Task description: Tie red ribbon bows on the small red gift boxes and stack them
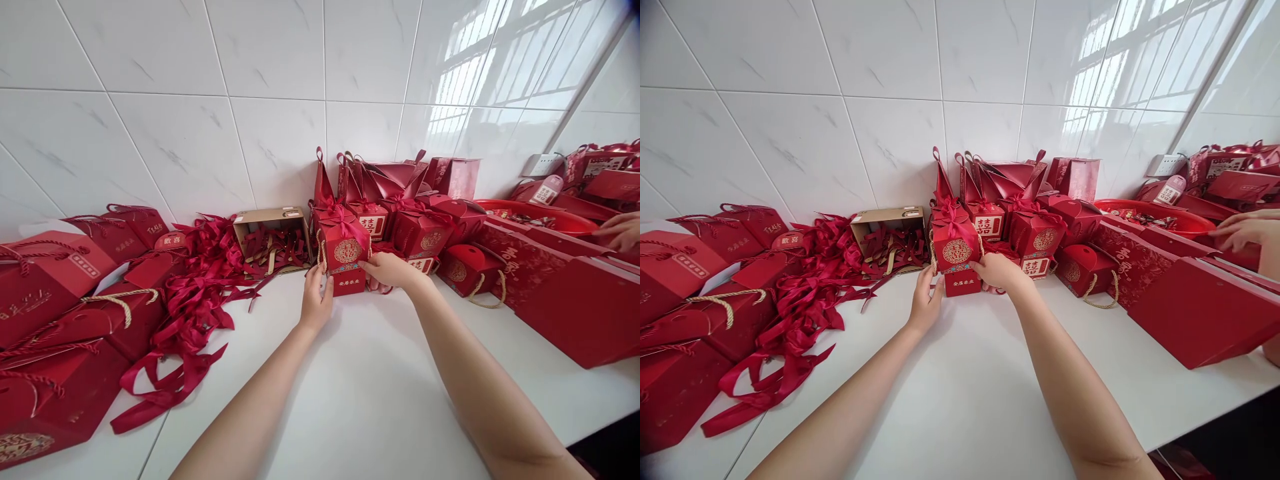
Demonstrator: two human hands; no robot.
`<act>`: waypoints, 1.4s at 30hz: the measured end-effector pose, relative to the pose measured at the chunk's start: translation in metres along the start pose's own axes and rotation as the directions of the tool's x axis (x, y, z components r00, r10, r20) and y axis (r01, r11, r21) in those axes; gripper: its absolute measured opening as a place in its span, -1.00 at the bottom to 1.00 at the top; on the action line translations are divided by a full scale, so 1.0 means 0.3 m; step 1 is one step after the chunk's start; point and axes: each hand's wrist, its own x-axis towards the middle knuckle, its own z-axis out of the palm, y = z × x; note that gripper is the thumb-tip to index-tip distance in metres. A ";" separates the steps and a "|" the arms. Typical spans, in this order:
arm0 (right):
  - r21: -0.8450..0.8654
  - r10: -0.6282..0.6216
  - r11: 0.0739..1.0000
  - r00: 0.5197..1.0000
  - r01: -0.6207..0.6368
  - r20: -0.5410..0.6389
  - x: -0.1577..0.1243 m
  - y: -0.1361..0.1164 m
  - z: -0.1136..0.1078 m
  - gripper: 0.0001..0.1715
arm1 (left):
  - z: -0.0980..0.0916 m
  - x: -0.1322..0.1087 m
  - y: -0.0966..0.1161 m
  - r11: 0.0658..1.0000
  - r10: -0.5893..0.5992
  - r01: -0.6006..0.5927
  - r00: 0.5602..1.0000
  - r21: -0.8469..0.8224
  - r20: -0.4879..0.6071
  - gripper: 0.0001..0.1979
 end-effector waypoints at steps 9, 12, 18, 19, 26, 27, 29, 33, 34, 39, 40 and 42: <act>-0.139 0.010 0.990 0.993 -0.026 -0.119 0.016 -0.002 0.004 -0.52 | 0.013 0.007 -0.034 1.000 -0.030 0.031 0.993 -0.007 0.111 -0.48; -0.180 0.018 0.983 0.992 -0.041 -0.128 0.021 -0.005 0.010 -0.52 | 0.013 0.010 -0.046 0.999 -0.049 0.050 0.989 -0.002 0.137 -0.46; -0.255 0.013 0.967 0.999 -0.021 -0.033 -0.011 -0.029 0.009 -0.46 | 0.013 0.000 -0.036 0.996 -0.067 0.060 0.993 0.063 0.102 -0.41; -0.270 0.007 0.963 1.000 -0.008 -0.005 -0.023 -0.040 0.012 -0.46 | 0.012 -0.006 -0.025 0.994 -0.077 0.070 0.994 0.088 0.075 -0.38; -0.399 -0.164 0.892 0.974 0.214 0.156 -0.118 -0.179 0.169 -0.64 | -0.179 -0.123 0.132 0.896 -0.152 0.131 0.988 0.423 0.014 -0.51; -0.398 -0.203 0.877 0.958 0.270 0.203 -0.133 -0.200 0.205 -0.66 | -0.244 -0.153 0.158 0.869 -0.165 0.125 0.985 0.479 0.043 -0.56; -0.365 -0.281 0.850 0.914 0.379 0.294 -0.163 -0.238 0.275 -0.68 | -0.393 -0.221 0.199 0.806 -0.207 0.133 0.976 0.577 0.065 -0.68; -0.233 -0.454 0.794 0.802 0.562 0.387 -0.222 -0.279 0.390 -0.69 | -0.679 -0.346 0.216 0.419 -0.468 0.140 0.880 0.897 0.081 -0.72; -0.197 -0.493 0.777 0.773 0.597 0.400 -0.236 -0.282 0.411 -0.71 | -0.732 -0.370 0.209 0.374 -0.516 0.128 0.852 0.919 0.092 -0.77; -0.040 -0.622 0.728 0.683 0.685 0.383 -0.289 -0.280 0.479 -0.73 | -0.830 -0.430 0.197 0.444 -0.420 0.093 0.900 0.891 0.116 -0.80; -0.001 -0.641 0.725 0.677 0.688 0.362 -0.296 -0.281 0.488 -0.70 | -0.821 -0.434 0.210 0.483 -0.358 0.089 0.928 0.871 0.104 -0.80; 0.151 -0.686 0.722 0.669 0.675 0.285 -0.308 -0.287 0.503 -0.63 | -0.780 -0.438 0.249 0.584 -0.232 0.080 0.970 0.808 0.072 -0.82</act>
